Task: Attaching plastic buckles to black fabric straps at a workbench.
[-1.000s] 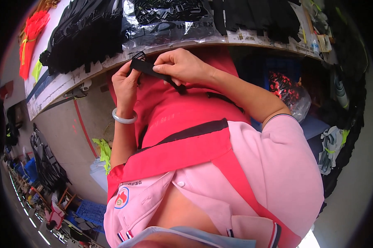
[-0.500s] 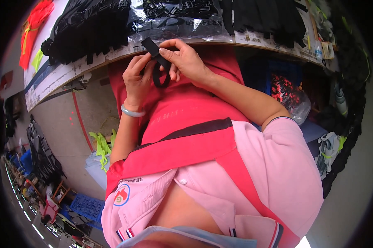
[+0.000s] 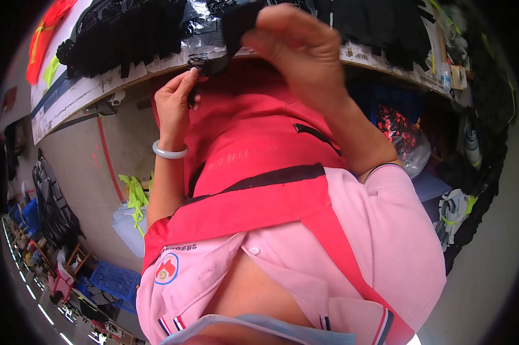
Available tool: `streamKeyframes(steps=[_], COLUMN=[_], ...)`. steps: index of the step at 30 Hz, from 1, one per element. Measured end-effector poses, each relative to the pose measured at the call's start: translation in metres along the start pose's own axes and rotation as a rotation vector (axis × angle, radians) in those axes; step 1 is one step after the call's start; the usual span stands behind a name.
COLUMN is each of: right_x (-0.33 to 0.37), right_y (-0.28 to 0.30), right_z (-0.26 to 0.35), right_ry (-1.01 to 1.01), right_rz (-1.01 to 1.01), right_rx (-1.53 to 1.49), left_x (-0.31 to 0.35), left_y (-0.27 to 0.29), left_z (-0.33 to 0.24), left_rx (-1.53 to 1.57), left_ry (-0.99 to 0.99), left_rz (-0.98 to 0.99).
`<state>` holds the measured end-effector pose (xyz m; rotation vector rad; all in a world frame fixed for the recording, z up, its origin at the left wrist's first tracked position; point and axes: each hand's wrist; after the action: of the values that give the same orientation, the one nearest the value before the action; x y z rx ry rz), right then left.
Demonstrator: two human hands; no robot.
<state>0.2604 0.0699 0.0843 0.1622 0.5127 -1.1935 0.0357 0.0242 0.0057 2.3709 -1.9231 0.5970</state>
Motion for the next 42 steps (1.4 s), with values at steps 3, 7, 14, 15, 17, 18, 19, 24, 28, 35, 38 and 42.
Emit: streamKeyframes(steps=[3,7,14,15,17,18,19,24,28,35,38,42], right_x=[-0.045,-0.035,0.033,0.033,0.033,0.032,0.032,0.031,0.023,0.015,0.011,0.014], right_y=[-0.005,-0.01,-0.015,-0.017,-0.022,-0.025,-0.027,-0.039,-0.032,-0.015,-0.02,-0.021], right_z=[0.054,0.008,-0.065,-0.066,-0.068,-0.069,-0.069,-0.077,-0.091,-0.09,-0.08,-0.086], right_ry=[0.152,-0.436,-0.965,-0.981,-0.993,-0.988,-0.981,-0.783,-0.764,-0.525,-0.679,-0.932], right_rz=[-0.115,-0.134,0.145,0.15,0.146,0.126,0.106,0.07,0.122,0.528,0.571,0.356], right_rx=[-0.093,0.112,0.121,0.107,0.093,0.081,0.07,0.083,0.079,0.416,0.391,0.057], left_x=[-0.003,-0.004,0.004,0.004,0.003,0.003,0.003,0.009,-0.005,-0.022,-0.017,-0.01], left_y=[0.007,0.003,0.0,0.0,0.001,-0.001,-0.002,-0.015,0.011,0.047,0.046,0.036], left_z=[0.002,0.008,0.013,0.014,0.017,0.019,0.021,0.021,0.032,0.044,0.047,0.041], left_rx=[-0.043,-0.204,-0.14,-0.176,-0.237,-0.291,-0.291,0.08,0.514,1.132,1.008,0.633], left_ry=[-0.076,-0.199,-0.205,-0.238,-0.307,-0.377,-0.377,-0.097,0.259,0.679,0.582,0.385], left_rz=[-0.031,-0.073,-0.05,-0.066,-0.08,-0.099,-0.093,-0.08,0.147,0.3,0.285,0.307])
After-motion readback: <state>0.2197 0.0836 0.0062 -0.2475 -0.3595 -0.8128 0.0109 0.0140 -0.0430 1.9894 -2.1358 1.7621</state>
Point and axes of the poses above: each hand's wrist, its own x-axis away from the middle knuckle, its own y-axis out of the back of the hand, z = x × y, and after that the axes turned 1 degree about -z, right-handed
